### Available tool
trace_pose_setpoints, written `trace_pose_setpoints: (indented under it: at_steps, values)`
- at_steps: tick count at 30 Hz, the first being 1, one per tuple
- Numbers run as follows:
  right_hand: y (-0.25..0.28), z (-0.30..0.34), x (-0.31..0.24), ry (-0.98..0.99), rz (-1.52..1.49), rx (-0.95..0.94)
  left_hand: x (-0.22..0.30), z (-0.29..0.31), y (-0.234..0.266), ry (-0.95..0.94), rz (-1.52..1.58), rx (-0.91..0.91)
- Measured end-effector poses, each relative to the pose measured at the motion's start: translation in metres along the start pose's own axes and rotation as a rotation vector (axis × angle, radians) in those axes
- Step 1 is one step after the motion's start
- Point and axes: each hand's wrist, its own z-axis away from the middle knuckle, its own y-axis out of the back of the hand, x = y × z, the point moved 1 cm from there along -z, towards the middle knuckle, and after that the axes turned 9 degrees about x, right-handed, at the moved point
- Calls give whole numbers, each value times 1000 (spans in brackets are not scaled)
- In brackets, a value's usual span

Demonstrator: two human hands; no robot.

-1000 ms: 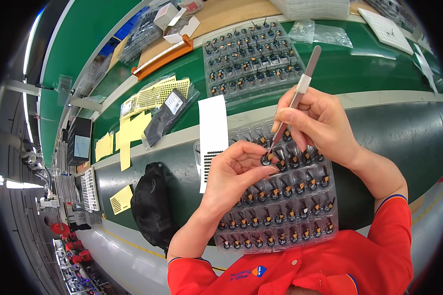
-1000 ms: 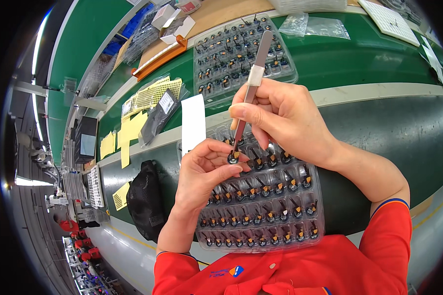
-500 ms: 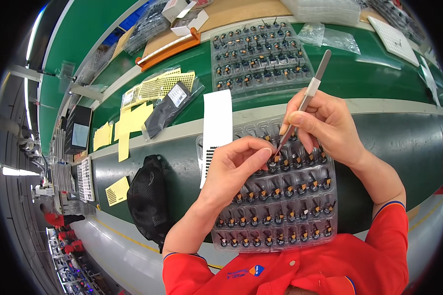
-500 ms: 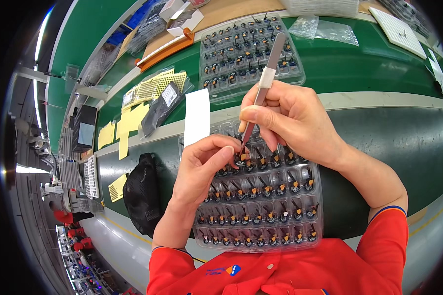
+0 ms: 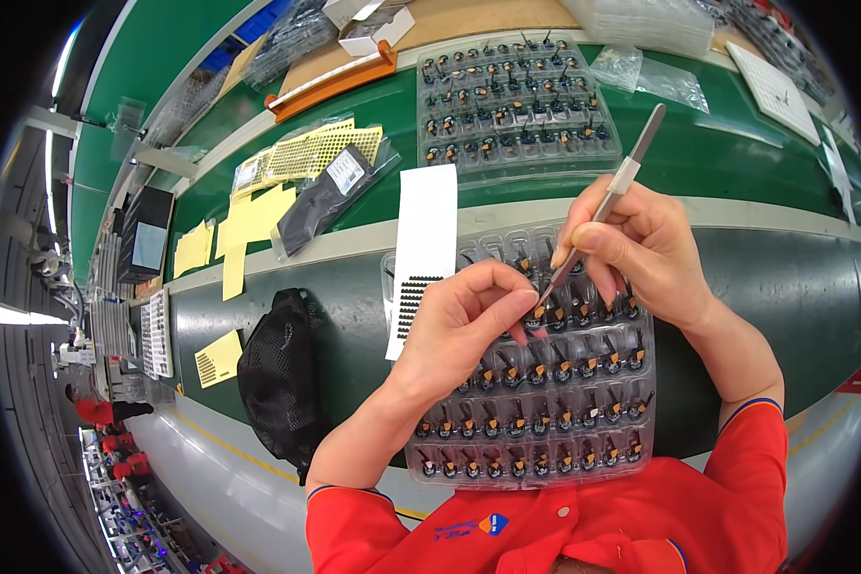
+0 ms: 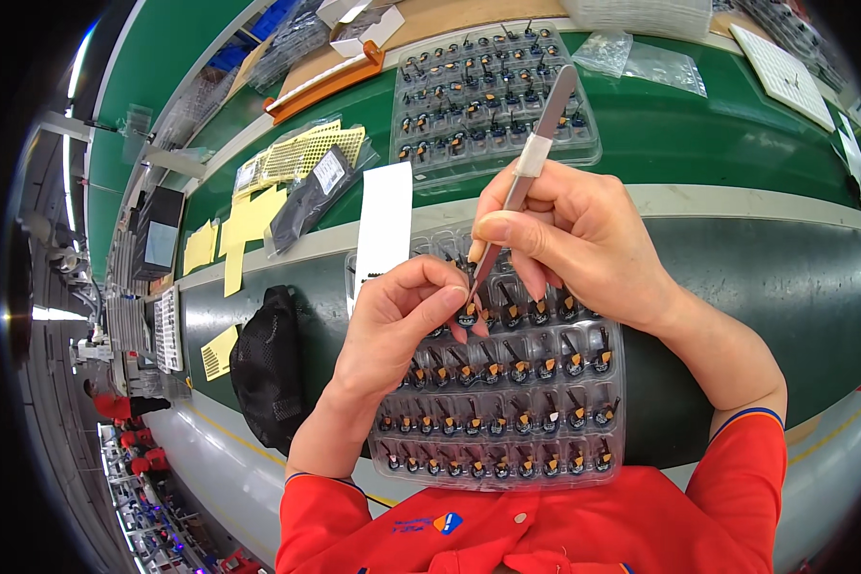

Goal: Using tweezers to pick small electronic components from a tray and place them onto a template sheet.

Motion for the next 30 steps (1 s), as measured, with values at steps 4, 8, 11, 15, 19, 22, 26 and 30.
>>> trace_pose_setpoints:
  at_steps: [4, 8, 11, 15, 19, 22, 26, 30]
  values:
    - [0, 2, -1, 26, 9, 4, -1, 2, -2, -42, -10, -33]
    - [-1, 4, -1, 59, 17, 13, -1, 4, -4, -92, -66, -32]
    - [-1, 5, -1, 83, 17, 20, -1, 5, -5, -121, -83, -24]
    - [-2, 6, 0, 116, 18, 24, -1, 5, -5, -150, -96, -21]
    - [-1, 7, 0, 142, 18, 18, 0, 4, -5, -178, -114, -30]
    - [-1, 7, 2, 140, 15, 29, -1, 5, -4, -201, -125, -22]
    - [-1, 8, 2, 110, -39, 35, -4, 2, -2, -204, -121, -17]
    - [-1, 4, 3, 103, -48, 122, -4, 3, -3, -199, -59, 7]
